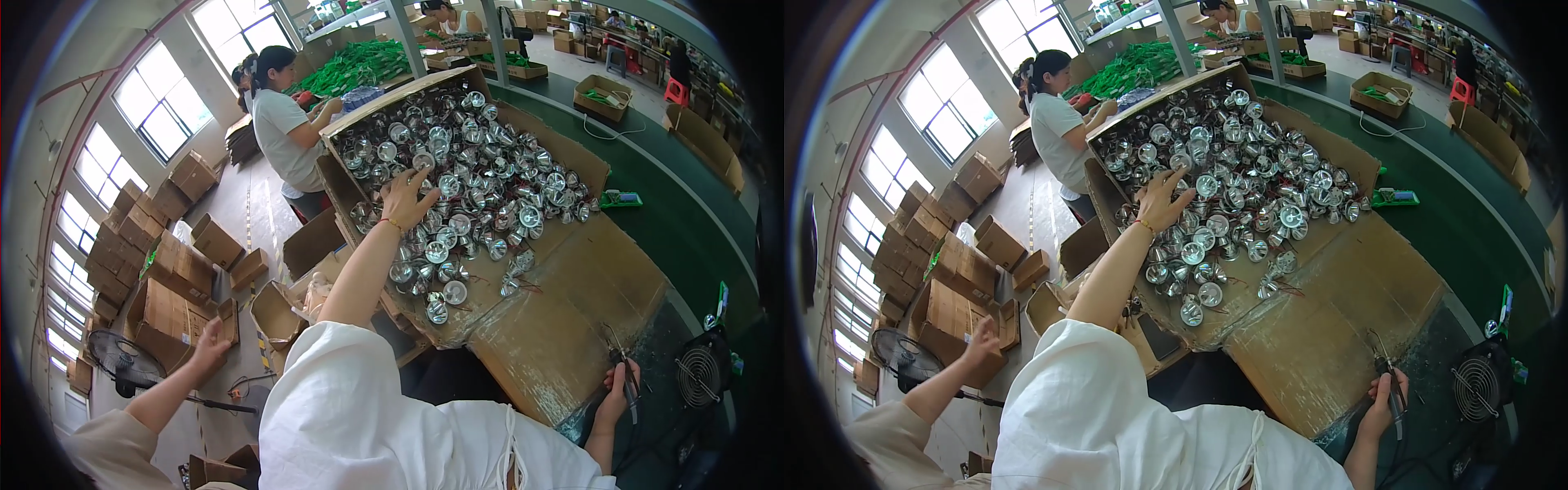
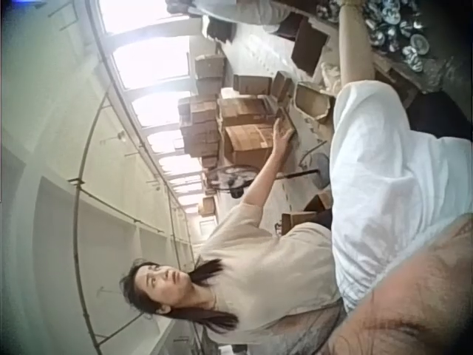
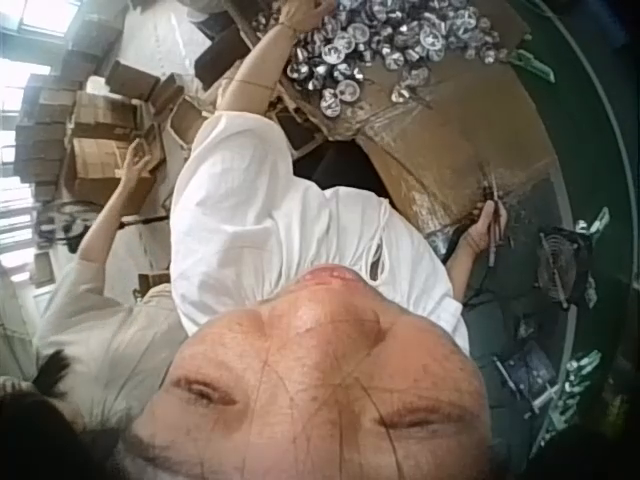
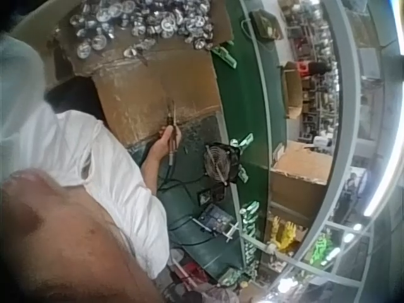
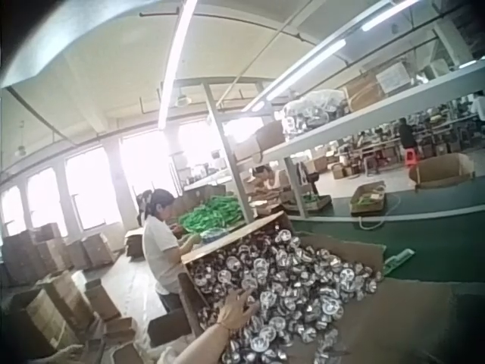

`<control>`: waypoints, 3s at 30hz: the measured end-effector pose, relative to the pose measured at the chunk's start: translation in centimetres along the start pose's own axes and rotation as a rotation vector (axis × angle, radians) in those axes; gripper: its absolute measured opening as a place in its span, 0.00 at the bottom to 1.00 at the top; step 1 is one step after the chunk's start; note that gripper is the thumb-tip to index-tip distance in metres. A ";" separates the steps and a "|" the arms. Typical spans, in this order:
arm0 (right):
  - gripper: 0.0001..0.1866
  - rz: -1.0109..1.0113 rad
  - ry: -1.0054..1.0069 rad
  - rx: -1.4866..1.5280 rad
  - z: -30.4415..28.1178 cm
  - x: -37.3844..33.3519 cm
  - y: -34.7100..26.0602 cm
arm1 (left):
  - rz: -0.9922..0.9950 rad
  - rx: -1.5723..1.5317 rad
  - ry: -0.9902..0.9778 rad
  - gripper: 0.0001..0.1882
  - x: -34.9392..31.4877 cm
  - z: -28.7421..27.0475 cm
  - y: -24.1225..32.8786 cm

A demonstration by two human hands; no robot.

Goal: Soldering wires onto LED light components at an assembly station.

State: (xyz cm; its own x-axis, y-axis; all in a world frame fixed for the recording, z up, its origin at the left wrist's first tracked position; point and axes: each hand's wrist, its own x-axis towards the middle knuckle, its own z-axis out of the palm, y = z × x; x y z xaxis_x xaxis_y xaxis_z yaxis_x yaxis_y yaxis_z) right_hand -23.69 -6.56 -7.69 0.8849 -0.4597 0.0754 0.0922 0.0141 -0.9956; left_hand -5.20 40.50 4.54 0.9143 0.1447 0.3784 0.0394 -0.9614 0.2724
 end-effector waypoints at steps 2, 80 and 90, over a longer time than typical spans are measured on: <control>0.11 0.002 0.000 0.001 0.1 0.0 0.0 | 0.202 -0.039 0.066 0.30 0.0 -0.2 0.6; 0.10 -0.017 -0.036 0.018 0.2 -0.1 -0.9 | -0.223 0.061 0.295 0.23 0.8 0.4 -1.9; 0.11 -0.007 -0.040 0.021 0.2 -0.1 -0.7 | -0.259 0.071 0.252 0.24 0.4 0.3 -2.2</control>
State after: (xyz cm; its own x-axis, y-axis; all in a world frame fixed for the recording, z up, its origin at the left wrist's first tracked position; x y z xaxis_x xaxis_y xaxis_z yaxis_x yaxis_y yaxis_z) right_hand -23.77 -6.33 -6.99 0.9015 -0.4243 0.0848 0.1073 0.0295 -0.9938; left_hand -4.80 42.57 3.80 0.7428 0.4300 0.5132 0.2925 -0.8979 0.3290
